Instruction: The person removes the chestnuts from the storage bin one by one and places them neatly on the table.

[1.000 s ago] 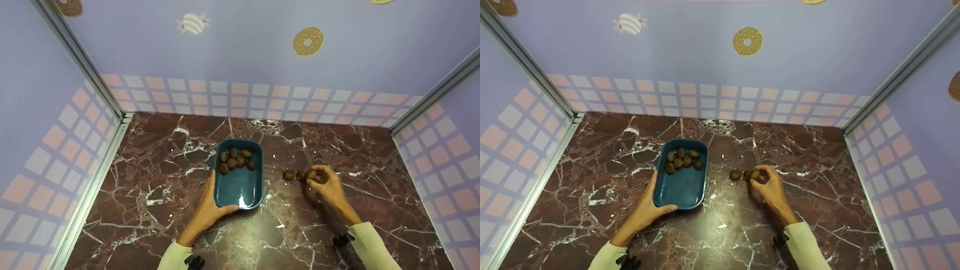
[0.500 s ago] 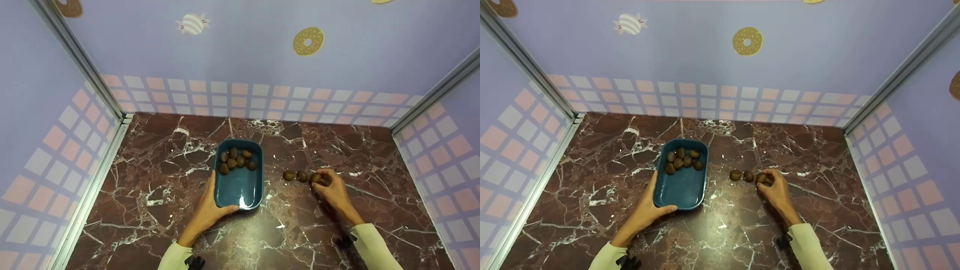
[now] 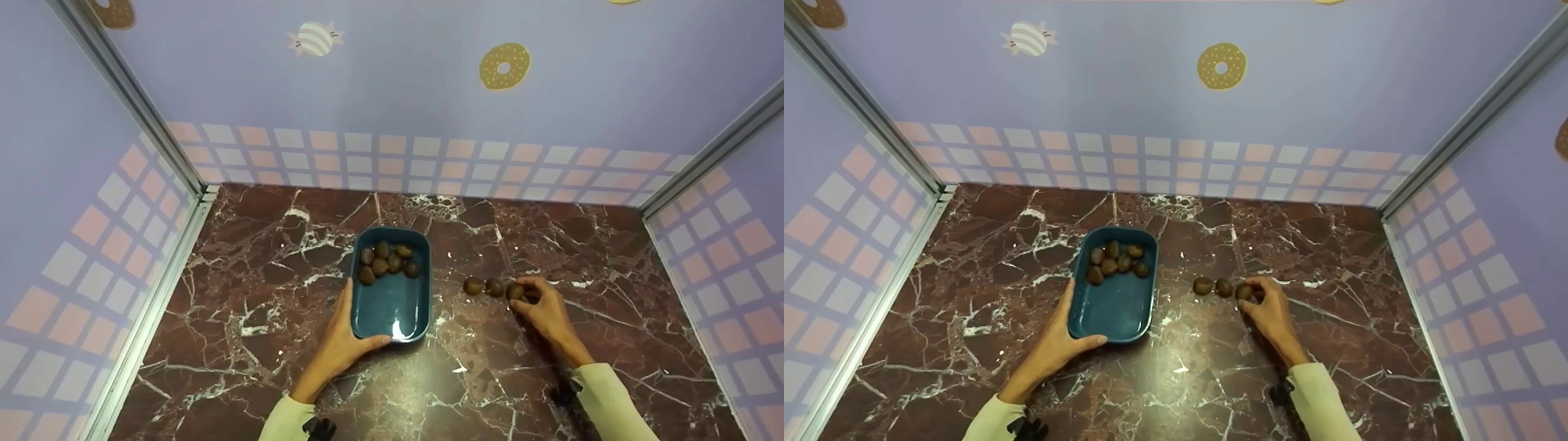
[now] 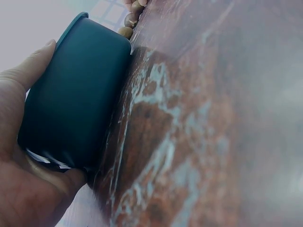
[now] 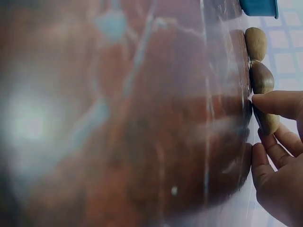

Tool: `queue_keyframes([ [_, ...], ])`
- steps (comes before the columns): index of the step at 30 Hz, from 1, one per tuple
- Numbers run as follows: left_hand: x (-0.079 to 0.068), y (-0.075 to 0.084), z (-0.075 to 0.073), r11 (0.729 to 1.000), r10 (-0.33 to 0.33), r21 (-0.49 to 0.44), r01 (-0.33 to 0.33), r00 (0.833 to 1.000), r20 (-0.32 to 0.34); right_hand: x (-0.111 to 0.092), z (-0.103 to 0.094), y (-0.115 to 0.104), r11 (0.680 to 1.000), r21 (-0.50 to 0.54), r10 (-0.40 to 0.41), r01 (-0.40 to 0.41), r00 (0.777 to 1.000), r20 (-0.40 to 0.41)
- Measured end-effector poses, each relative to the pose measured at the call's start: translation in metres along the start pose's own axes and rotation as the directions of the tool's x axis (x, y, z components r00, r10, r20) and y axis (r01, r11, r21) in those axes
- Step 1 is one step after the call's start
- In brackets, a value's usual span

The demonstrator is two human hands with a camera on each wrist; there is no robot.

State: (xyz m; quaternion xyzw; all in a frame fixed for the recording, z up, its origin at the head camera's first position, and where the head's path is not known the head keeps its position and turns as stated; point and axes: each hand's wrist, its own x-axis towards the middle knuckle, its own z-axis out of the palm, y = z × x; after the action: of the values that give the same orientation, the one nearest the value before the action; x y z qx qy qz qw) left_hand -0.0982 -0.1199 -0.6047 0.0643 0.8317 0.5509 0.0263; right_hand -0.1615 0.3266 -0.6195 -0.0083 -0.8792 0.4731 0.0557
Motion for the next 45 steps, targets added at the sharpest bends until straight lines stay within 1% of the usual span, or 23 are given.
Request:
queue_keyframes([
  [7, 0.005, 0.0, 0.0, 0.999, 0.03, 0.019, -0.03, 1.0, -0.002, 0.003, -0.003, -0.002, 1.0, -0.03, -0.003, 0.002, 1.0, -0.018],
  [12, 0.007, 0.003, -0.001, 1.0, 0.021, -0.005, -0.021, 1.0, 0.006, 0.004, -0.006, -0.004, 0.998, -0.065, 0.011, -0.012, 1.0, -0.027],
  [16, 0.008, 0.005, -0.001, 1.0, 0.019, -0.01, -0.019, 1.0, 0.012, 0.004, -0.01, -0.011, 0.998, -0.058, 0.0, -0.001, 1.0, -0.02],
  [20, 0.01, 0.006, -0.001, 1.0, 0.024, -0.006, -0.024, 1.0, 0.012, 0.003, -0.017, -0.023, 0.999, -0.036, -0.039, 0.039, 0.999, -0.018],
  [24, 0.012, 0.006, -0.001, 0.999, 0.037, 0.003, -0.037, 0.999, 0.003, 0.003, -0.022, -0.039, 0.997, -0.039, -0.072, 0.071, 0.997, -0.013],
  [28, 0.013, 0.005, 0.001, 0.999, 0.046, 0.021, -0.046, 0.999, -0.005, 0.004, -0.023, -0.055, 0.996, -0.042, -0.081, 0.08, 0.997, -0.011],
  [30, 0.013, 0.004, 0.001, 0.999, 0.05, 0.022, -0.05, 0.999, -0.006, 0.005, -0.022, -0.062, 0.994, -0.042, -0.098, 0.097, 0.995, -0.013],
  [33, 0.011, 0.002, 0.002, 0.999, 0.047, 0.015, -0.047, 0.999, -0.004, 0.006, -0.018, -0.074, 0.989, -0.046, -0.142, 0.141, 0.99, -0.007],
  [38, 0.005, -0.002, 0.001, 1.0, 0.023, -0.001, -0.023, 1.0, 0.0, 0.007, -0.007, -0.092, 0.977, -0.058, -0.202, 0.204, 0.978, 0.051],
  [41, 0.004, -0.004, 0.001, 1.0, 0.014, -0.005, -0.014, 1.0, 0.003, 0.009, -0.001, -0.101, 0.965, -0.08, -0.243, 0.25, 0.966, 0.086],
  [45, 0.004, -0.004, 0.001, 1.0, 0.021, -0.003, -0.021, 1.0, -0.003, 0.013, 0.007, -0.113, 0.946, -0.095, -0.296, 0.309, 0.946, 0.132],
])
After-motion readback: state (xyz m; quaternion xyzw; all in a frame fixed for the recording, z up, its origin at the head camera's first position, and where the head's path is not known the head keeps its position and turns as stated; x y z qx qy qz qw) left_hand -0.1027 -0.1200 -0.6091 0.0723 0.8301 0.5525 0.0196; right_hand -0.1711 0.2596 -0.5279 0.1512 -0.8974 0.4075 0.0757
